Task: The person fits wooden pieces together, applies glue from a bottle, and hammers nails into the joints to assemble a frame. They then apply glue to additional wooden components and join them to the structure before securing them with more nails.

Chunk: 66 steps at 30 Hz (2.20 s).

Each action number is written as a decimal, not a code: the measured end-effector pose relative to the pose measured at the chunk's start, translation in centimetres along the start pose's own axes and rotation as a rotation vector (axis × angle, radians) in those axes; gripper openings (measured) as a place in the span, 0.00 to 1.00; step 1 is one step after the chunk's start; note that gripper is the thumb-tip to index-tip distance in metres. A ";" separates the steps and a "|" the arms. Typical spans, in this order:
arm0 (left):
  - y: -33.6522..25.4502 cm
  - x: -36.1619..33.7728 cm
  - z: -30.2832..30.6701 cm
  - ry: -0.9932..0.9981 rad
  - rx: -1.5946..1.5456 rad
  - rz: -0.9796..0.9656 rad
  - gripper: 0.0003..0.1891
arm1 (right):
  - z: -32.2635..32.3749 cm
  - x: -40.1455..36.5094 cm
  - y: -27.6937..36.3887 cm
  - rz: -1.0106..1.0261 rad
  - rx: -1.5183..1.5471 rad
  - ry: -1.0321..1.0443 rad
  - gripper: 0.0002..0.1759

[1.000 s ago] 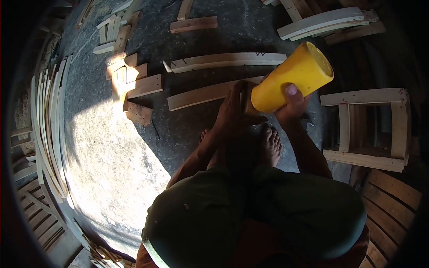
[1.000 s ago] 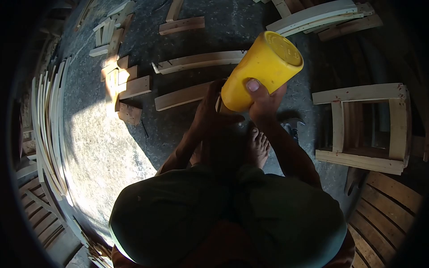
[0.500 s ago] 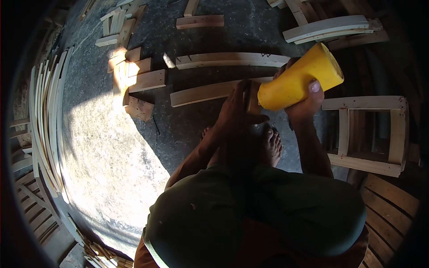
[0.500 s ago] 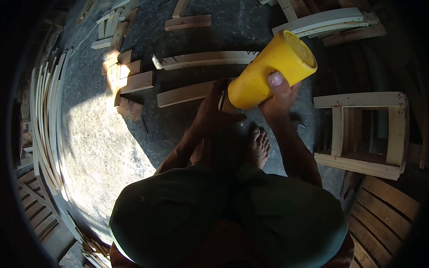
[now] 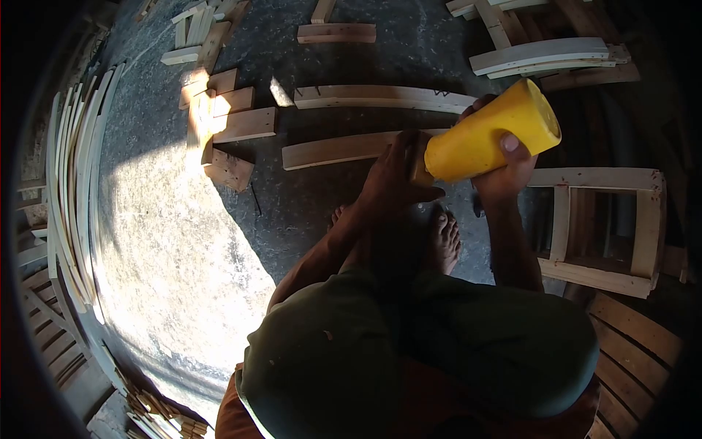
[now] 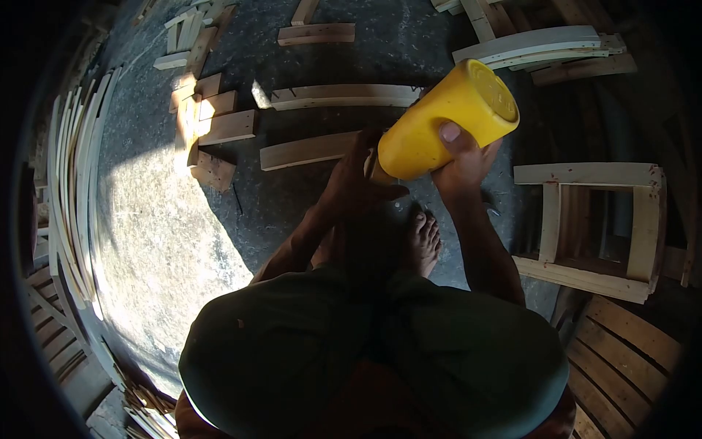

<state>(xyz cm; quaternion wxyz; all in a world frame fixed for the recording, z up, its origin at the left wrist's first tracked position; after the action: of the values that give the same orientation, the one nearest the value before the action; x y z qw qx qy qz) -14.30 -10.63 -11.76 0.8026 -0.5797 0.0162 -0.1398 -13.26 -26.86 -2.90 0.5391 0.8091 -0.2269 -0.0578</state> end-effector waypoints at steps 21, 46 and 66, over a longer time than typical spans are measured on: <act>0.3 -0.3 0.0 -0.017 -0.054 0.094 0.56 | 0.9 0.7 -0.7 -0.001 -0.039 -0.141 0.34; 0.0 -1.1 1.0 -0.014 -0.065 0.022 0.55 | 0.1 4.4 -2.1 -0.039 -0.005 -0.197 0.26; -1.3 -1.7 0.8 -0.009 -0.149 -0.134 0.57 | 7.4 2.7 -13.6 -0.012 -0.839 0.139 0.32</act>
<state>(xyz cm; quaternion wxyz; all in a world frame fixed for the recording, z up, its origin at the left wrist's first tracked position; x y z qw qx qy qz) -16.06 -9.82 -10.47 0.7460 -0.6383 -0.0162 -0.1890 -9.25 -29.94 -17.72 0.8353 0.5227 -0.1420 -0.0939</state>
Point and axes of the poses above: each hand's wrist, its own x-axis towards the middle knuckle, its own z-axis out of the back of the hand, y = z × x, the point moved 3 cm from there along x, towards the middle knuckle, and after that the axes turned 13 degrees about -y, right-handed, at the moved point
